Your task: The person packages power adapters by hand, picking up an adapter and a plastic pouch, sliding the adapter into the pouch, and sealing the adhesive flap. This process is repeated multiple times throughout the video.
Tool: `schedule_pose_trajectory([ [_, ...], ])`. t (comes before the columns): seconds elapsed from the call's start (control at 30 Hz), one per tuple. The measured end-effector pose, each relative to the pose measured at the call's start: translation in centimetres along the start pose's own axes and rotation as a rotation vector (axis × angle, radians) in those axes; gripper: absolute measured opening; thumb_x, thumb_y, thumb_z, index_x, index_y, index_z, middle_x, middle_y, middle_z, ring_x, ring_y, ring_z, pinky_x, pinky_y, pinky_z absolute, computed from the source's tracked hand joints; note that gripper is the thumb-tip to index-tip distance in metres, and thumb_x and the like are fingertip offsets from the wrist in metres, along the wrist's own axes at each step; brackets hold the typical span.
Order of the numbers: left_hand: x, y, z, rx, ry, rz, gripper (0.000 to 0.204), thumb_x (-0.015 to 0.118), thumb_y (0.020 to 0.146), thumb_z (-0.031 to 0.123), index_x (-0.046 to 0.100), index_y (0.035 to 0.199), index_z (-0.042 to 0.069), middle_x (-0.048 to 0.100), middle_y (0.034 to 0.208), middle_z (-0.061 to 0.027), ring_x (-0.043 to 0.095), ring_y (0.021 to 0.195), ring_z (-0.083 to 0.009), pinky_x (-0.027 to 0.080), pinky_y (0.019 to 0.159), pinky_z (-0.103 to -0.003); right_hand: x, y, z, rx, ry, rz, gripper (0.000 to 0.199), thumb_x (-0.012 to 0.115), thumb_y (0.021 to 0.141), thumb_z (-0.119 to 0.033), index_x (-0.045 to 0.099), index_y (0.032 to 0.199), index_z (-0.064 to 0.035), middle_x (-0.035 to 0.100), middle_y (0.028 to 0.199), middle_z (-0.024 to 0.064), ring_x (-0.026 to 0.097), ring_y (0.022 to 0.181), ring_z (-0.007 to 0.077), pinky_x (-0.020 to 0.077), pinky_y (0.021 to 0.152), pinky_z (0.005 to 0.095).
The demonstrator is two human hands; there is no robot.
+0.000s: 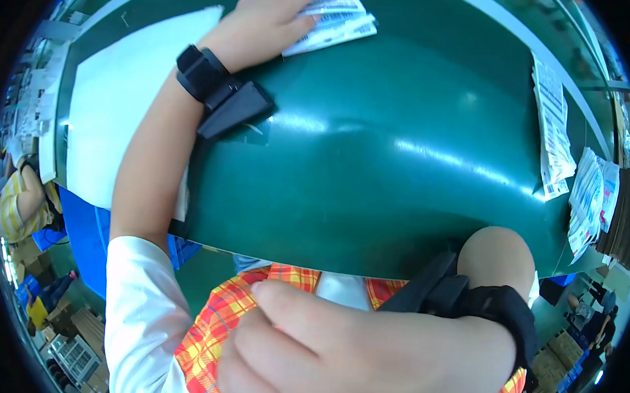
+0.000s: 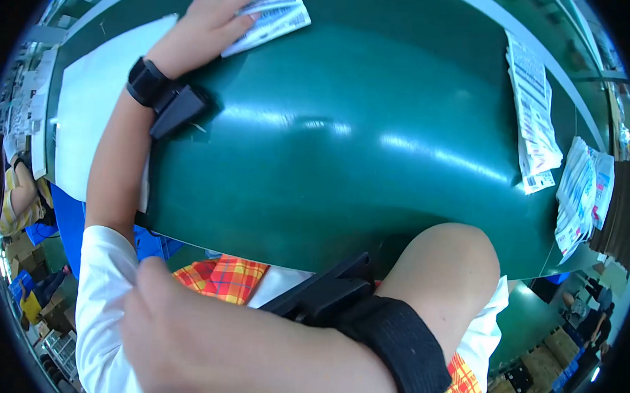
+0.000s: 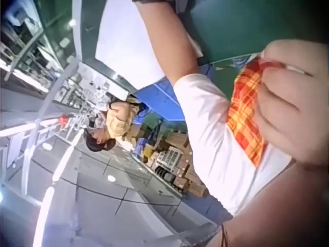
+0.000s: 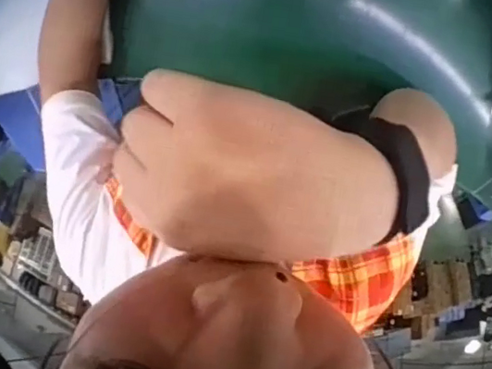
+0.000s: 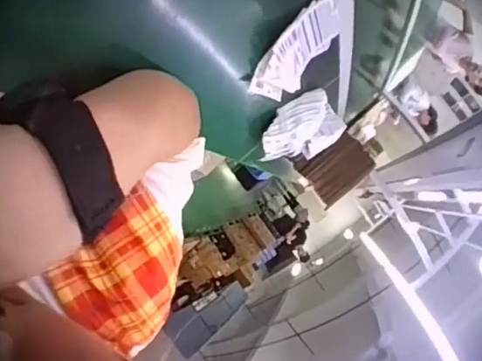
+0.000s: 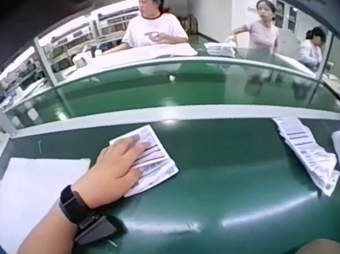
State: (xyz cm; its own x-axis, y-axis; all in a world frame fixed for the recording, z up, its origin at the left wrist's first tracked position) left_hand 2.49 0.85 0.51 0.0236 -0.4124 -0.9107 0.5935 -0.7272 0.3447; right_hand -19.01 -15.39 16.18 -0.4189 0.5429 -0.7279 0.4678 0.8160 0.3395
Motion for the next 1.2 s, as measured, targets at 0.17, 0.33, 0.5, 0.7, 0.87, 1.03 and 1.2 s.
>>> schedule_pose_trajectory([
  [0.17,0.3,0.1,-0.1,-0.067,0.052,-0.027,0.048,0.047,0.095,0.028,0.045,0.141,0.017,0.039,0.149,-0.0164,0.035,0.136,-0.0382,0.023,0.114,-0.050,-0.1,0.4,-0.3,-0.080,-0.108,-0.001,0.019,0.075,0.061,-0.020,0.059,0.069,-0.0145,0.057,0.076,-0.0029,0.052,0.076,0.0160,0.0382,0.068,0.0310],
  [0.33,-0.4,-0.4,0.3,-0.131,0.011,-0.100,0.049,0.048,0.095,0.028,0.044,0.143,0.018,0.036,0.151,-0.0165,0.032,0.139,-0.0378,0.020,0.116,-0.050,1.9,0.4,0.8,-0.054,-0.064,-0.208,0.017,0.063,0.078,-0.014,0.062,0.091,-0.0039,0.061,0.086,0.0088,0.062,0.088,0.0198,0.0498,0.083,0.0366],
  [0.5,-0.4,0.2,0.7,-0.149,0.012,-0.125,0.050,0.048,0.094,0.028,0.043,0.143,0.018,0.036,0.151,-0.0163,0.031,0.139,-0.0374,0.019,0.116,-0.050,4.7,0.7,3.6,0.172,-0.392,-0.368,0.026,0.061,0.081,-0.014,0.063,0.102,0.0014,0.065,0.099,0.0200,0.062,0.098,0.0290,0.0482,0.086,0.0420],
  [0.7,-0.4,0.1,0.8,-0.162,0.009,-0.111,0.050,0.048,0.094,0.028,0.044,0.144,0.019,0.036,0.151,-0.0159,0.031,0.140,-0.0371,0.018,0.116,-0.050,7.8,0.8,4.4,0.228,-0.435,-0.423,0.033,0.059,0.082,-0.015,0.064,0.109,0.0043,0.064,0.110,0.0283,0.065,0.101,0.0364,0.0505,0.086,0.0433],
  [0.87,-0.2,0.0,0.6,-0.143,0.018,-0.093,0.050,0.048,0.094,0.028,0.044,0.143,0.019,0.037,0.150,-0.0153,0.031,0.140,-0.0362,0.018,0.116,-0.050,9.7,0.5,4.3,0.185,-0.543,-0.333,0.033,0.056,0.083,-0.015,0.064,0.106,0.0075,0.065,0.108,0.0313,0.066,0.100,0.0398,0.0532,0.085,0.0415],
  [1.03,-0.3,-0.1,0.4,-0.124,-0.002,-0.069,0.049,0.048,0.094,0.028,0.044,0.143,0.018,0.038,0.149,-0.0151,0.032,0.139,-0.0358,0.019,0.116,-0.049,9.6,0.6,3.9,0.159,-0.584,-0.352,0.035,0.055,0.083,-0.015,0.064,0.106,0.0101,0.064,0.109,0.0327,0.066,0.101,0.0403,0.0538,0.085,0.0408],
  [1.2,0.0,-0.3,0.6,-0.116,0.018,-0.069,0.049,0.049,0.094,0.026,0.045,0.142,0.018,0.039,0.149,-0.0153,0.034,0.137,-0.0359,0.021,0.115,-0.048,10.1,0.3,4.0,0.135,-0.593,-0.345,0.037,0.054,0.084,-0.017,0.064,0.107,0.0104,0.064,0.110,0.0330,0.066,0.101,0.0408,0.0537,0.085,0.0412],
])
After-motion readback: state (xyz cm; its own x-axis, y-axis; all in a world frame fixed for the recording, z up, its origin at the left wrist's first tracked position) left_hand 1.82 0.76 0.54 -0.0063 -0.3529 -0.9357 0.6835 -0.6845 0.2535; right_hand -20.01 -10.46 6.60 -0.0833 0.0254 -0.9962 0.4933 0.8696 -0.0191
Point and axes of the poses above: each hand's wrist, its own y-axis towards the middle knuckle, its own x-axis out of the palm, z = x × y, the point moved 1 cm from there along y, towards the middle knuckle
